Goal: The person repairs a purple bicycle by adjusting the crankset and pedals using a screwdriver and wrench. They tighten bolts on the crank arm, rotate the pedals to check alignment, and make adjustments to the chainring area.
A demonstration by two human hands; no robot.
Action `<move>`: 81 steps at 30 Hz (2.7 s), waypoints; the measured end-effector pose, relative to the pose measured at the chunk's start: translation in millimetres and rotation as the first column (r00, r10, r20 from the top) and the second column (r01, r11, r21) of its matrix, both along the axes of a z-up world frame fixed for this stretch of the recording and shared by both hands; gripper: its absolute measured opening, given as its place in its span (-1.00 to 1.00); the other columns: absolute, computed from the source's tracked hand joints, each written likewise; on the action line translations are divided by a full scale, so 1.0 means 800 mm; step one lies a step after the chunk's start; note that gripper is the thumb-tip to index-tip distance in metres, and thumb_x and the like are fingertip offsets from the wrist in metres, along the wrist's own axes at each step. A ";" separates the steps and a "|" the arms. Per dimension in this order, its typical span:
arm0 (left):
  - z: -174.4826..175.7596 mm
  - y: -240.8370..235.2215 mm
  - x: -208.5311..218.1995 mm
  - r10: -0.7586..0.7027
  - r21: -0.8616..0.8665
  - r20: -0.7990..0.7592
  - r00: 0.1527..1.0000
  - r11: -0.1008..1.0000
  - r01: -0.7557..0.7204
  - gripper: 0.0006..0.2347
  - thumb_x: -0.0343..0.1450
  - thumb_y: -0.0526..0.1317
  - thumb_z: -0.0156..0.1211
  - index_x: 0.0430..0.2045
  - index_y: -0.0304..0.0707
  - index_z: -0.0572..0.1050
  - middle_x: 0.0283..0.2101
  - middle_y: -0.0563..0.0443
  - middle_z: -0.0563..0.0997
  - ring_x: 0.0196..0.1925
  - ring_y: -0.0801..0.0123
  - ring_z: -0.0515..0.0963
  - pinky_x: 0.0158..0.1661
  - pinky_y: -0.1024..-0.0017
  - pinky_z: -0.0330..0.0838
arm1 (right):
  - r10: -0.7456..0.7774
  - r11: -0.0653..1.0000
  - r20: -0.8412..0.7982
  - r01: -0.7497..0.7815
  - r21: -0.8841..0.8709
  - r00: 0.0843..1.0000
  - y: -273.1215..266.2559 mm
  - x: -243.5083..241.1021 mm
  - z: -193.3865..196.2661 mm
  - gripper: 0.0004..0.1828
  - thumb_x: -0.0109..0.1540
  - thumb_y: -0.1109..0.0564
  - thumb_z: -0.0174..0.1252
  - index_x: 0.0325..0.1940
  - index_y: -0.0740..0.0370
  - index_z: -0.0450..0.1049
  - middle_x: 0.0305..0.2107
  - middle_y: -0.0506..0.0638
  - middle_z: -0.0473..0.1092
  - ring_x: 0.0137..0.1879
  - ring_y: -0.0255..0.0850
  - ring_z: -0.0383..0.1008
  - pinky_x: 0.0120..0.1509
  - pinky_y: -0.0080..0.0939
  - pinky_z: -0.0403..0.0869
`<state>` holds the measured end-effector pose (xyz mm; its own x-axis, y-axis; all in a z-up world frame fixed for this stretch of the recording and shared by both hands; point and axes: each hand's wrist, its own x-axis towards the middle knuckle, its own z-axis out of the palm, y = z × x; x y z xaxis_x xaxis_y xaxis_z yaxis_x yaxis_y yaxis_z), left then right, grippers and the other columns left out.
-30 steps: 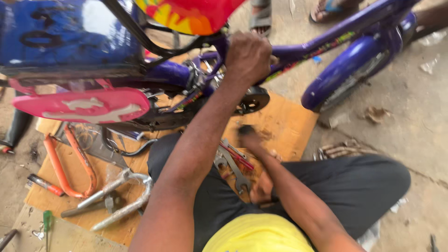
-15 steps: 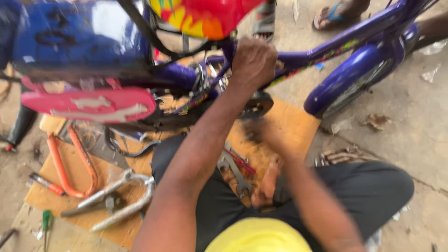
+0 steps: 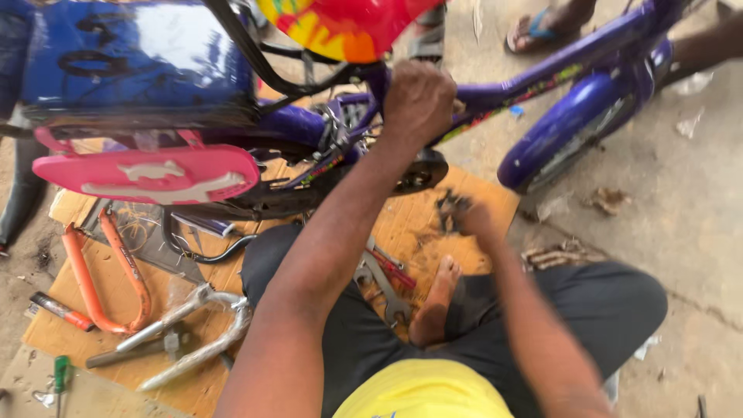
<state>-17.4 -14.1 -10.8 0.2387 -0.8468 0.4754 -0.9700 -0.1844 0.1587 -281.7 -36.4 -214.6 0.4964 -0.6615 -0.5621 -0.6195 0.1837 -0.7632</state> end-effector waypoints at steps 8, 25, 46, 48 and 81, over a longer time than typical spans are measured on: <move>0.014 0.001 0.003 0.004 0.071 -0.057 0.998 0.997 0.000 -0.70 0.22 0.02 0.41 -0.64 -0.27 0.60 -0.57 -0.11 0.59 -0.47 0.19 0.58 -0.26 0.17 0.40 | -0.273 0.810 0.270 0.069 0.583 0.923 0.113 0.111 0.002 -0.70 0.25 -0.04 0.20 -0.08 0.20 0.49 -0.51 -0.06 0.39 -0.50 -0.25 0.40 -0.46 -0.14 0.46; -0.002 -0.008 0.004 0.010 0.036 -0.031 0.999 0.999 -0.009 -0.69 0.19 0.00 0.46 -0.71 -0.27 0.58 -0.65 -0.06 0.55 -0.58 0.24 0.52 -0.34 0.17 0.39 | -0.117 0.914 -0.092 0.071 -0.399 0.989 -0.006 0.018 0.053 -0.64 0.03 0.07 0.43 -0.34 0.37 0.45 -0.44 0.16 0.49 -0.35 -0.14 0.50 -0.24 -0.08 0.47; 0.001 0.016 -0.017 0.039 0.145 0.040 0.998 0.988 -0.044 -0.68 0.20 0.05 0.40 -0.62 -0.24 0.57 -0.59 -0.10 0.56 -0.46 0.15 0.60 -0.30 0.16 0.38 | -0.506 0.859 0.661 0.397 0.324 0.554 -0.149 0.099 0.189 -0.70 0.18 0.09 0.37 -0.06 0.08 0.46 -0.30 -0.07 0.45 -0.14 -0.16 0.46 -0.01 0.00 0.47; 0.005 0.013 -0.014 0.069 0.171 0.138 0.988 0.981 -0.093 -0.83 0.18 -0.13 0.35 -0.59 -0.21 0.57 -0.57 -0.08 0.58 -0.46 0.21 0.61 -0.31 0.22 0.40 | -0.485 0.874 0.740 0.282 0.396 0.466 -0.162 0.111 0.170 -0.75 0.13 0.16 0.35 -0.16 0.09 0.46 -0.36 -0.04 0.46 -0.18 -0.14 0.48 0.03 -0.03 0.49; 0.184 0.159 -0.007 -0.189 -0.578 -0.184 0.965 0.814 0.049 -0.20 0.15 0.14 0.43 0.18 -0.46 0.32 -0.03 -0.29 0.51 0.03 -0.10 0.47 0.08 0.03 0.26 | 0.502 0.495 0.689 0.480 -0.724 0.522 0.044 0.222 0.513 -0.26 0.18 -0.02 0.59 0.14 0.36 0.26 -0.21 0.03 0.58 -0.12 -0.17 0.66 0.01 -0.17 0.64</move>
<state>-23.4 113.4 136.4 0.3119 -0.4738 0.8235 -0.9037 0.1198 0.4112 -104.0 -0.8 195.5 0.3379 -0.4766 0.8116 0.3026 -0.7616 -0.5731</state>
